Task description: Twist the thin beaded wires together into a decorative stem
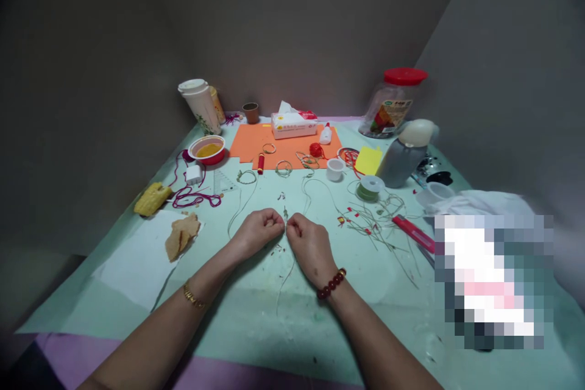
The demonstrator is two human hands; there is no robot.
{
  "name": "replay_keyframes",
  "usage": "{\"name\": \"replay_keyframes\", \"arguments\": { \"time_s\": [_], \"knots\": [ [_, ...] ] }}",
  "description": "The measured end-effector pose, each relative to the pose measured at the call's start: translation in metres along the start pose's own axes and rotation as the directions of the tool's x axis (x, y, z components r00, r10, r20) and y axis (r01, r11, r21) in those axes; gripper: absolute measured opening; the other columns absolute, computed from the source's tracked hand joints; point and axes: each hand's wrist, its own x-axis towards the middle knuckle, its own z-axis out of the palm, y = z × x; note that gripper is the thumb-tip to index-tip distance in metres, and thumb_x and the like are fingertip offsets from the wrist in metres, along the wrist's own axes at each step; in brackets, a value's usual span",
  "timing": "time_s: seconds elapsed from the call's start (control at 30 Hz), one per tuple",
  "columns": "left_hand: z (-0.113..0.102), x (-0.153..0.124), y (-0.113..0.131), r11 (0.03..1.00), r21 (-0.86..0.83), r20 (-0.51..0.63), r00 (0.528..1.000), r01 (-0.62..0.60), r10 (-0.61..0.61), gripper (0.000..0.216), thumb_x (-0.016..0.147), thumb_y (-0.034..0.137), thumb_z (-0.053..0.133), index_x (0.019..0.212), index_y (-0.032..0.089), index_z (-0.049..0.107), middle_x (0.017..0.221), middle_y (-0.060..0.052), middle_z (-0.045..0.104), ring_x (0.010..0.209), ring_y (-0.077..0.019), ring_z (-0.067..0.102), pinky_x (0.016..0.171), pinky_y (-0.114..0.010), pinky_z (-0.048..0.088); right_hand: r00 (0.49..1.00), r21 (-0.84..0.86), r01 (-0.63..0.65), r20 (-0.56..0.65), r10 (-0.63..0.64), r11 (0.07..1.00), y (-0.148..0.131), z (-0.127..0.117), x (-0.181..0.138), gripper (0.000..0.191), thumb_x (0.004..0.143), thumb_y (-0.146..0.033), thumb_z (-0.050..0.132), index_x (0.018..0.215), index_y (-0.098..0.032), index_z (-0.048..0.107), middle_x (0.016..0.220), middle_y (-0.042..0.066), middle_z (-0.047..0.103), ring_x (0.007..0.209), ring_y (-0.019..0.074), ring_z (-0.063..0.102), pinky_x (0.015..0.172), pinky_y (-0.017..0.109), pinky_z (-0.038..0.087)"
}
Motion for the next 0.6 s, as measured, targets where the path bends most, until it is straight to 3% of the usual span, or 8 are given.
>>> {"name": "replay_keyframes", "arguments": {
  "time_s": [0.47,0.6],
  "knots": [
    [-0.0045,0.0027,0.0052,0.999,0.041,0.057,0.998,0.016,-0.019,0.02,0.074,0.031,0.049,0.066,0.015,0.058,0.061,0.001,0.051,0.059,-0.0108,0.041,0.054,-0.022,0.029,1.0,-0.067,0.001,0.025,0.001,0.998,-0.0022,0.001,-0.0018,0.019,0.083,-0.026,0.044,0.07,-0.021,0.056,0.058,-0.002,0.056,0.055,0.0132,0.048,0.055,0.024,0.029],
    [-0.0038,0.0028,0.0034,1.0,0.0,0.09,0.996,0.023,-0.023,0.015,0.07,0.027,0.053,0.073,0.015,0.06,0.059,0.003,0.049,0.056,-0.0096,0.038,0.052,-0.022,0.028,0.999,-0.077,-0.027,0.024,0.029,0.997,-0.0019,0.0011,-0.0015,0.017,0.082,-0.027,0.046,0.068,-0.021,0.053,0.055,-0.003,0.053,0.053,0.0125,0.045,0.054,0.024,0.027]
  ]
}}
